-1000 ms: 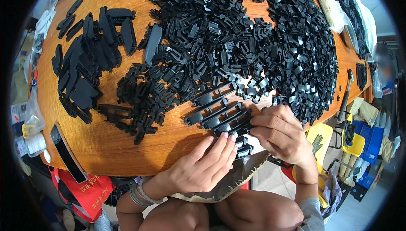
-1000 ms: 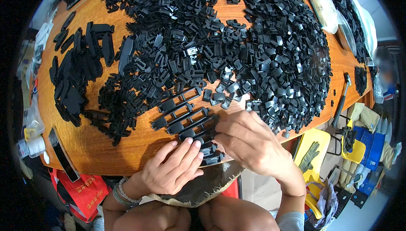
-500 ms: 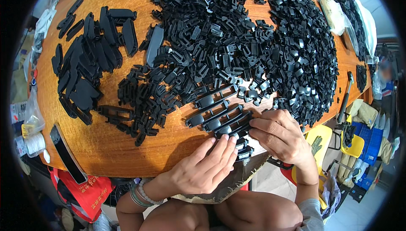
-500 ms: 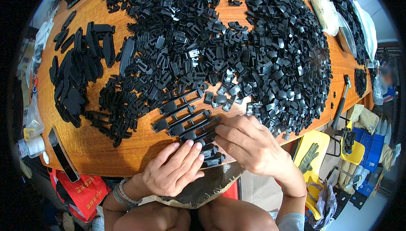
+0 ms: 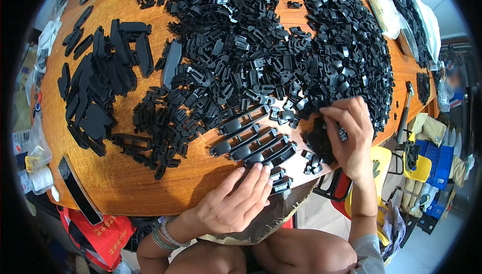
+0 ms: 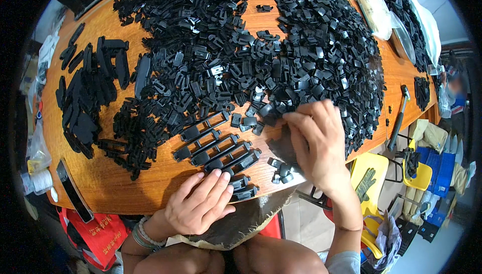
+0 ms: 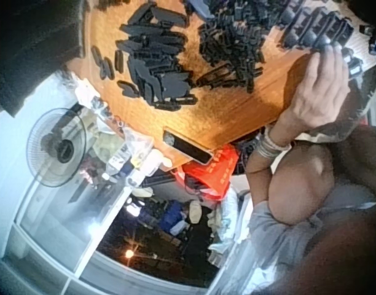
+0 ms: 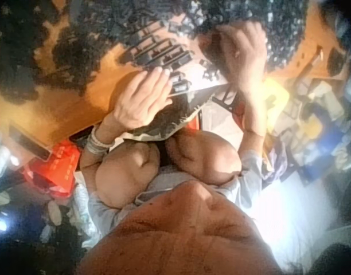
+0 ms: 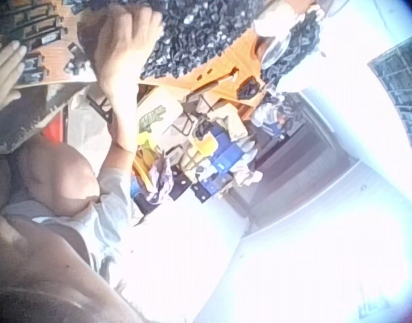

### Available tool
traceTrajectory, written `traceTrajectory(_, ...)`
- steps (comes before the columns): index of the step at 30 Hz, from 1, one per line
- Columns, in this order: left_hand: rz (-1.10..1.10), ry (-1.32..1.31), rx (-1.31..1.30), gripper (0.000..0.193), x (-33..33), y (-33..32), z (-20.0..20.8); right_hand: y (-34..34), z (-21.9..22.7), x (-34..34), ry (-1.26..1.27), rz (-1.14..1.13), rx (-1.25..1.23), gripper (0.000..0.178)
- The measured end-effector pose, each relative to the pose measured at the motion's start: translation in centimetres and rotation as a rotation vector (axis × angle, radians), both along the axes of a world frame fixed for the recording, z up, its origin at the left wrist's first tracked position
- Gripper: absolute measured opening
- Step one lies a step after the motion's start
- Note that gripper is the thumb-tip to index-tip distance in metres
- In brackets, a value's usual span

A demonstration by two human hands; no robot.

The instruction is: The person assembles small black plastic parts into larger units on a wooden table, securing them with a rubber mallet.

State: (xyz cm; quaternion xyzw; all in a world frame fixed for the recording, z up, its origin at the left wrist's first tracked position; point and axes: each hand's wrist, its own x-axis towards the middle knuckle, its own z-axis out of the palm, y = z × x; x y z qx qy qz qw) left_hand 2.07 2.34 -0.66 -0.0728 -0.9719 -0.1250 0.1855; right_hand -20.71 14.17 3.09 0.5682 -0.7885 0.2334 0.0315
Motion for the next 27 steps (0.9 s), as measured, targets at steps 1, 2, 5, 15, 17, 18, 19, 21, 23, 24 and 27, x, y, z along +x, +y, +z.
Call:
traceTrajectory(1, 0.004, -0.003, -0.006, 0.037, 0.0, 0.0, 0.0, -0.2, 0.1, -0.4, 0.018, 0.003, 0.03, 0.027)
traceTrajectory(2, 0.003, -0.003, -0.007, 0.037, 0.0, 0.0, 0.0, -0.4, 0.1, -0.7, 0.036, 0.006, 0.059, 0.026)
traceTrajectory(5, 0.009, -0.004, -0.008, 0.037, 0.0, 0.0, 0.0, -0.8, -0.5, -1.2, 0.06, 0.048, 0.092, 0.021)
traceTrajectory(15, 0.006, -0.009, 0.005, 0.037, 0.0, 0.0, 0.0, 0.3, -1.1, 0.0, -0.416, 0.081, -0.104, 0.02)
traceTrajectory(17, 0.01, -0.014, -0.003, 0.037, 0.0, 0.0, 0.0, 0.5, -0.8, 0.6, -0.583, -0.058, -0.055, 0.025)
traceTrajectory(18, 0.001, -0.014, -0.014, 0.038, -0.1, -0.1, 0.0, 0.4, -0.6, 0.6, -0.588, -0.058, -0.056, 0.025)
traceTrajectory(19, -0.008, -0.013, -0.024, 0.039, -0.2, -0.1, 0.0, 0.4, -0.4, 0.4, -0.552, 0.038, -0.038, 0.026)
traceTrajectory(21, 0.006, -0.002, -0.022, 0.039, -0.1, 0.0, 0.0, 0.1, -0.5, 0.6, -0.555, 0.162, -0.03, 0.027)
traceTrajectory(23, 0.023, 0.01, -0.022, 0.04, -0.1, 0.0, 0.2, -0.3, -0.5, 1.1, -0.59, 0.229, -0.038, 0.025)
traceTrajectory(24, 0.04, 0.037, 0.014, 0.04, -0.1, -0.1, 0.2, -0.5, -0.1, 1.6, -0.593, 0.247, -0.022, 0.024)
traceTrajectory(27, 0.065, 0.085, 0.051, 0.039, 0.0, -0.1, 0.1, -1.0, 0.0, 2.7, -0.621, 0.305, -0.023, 0.02)
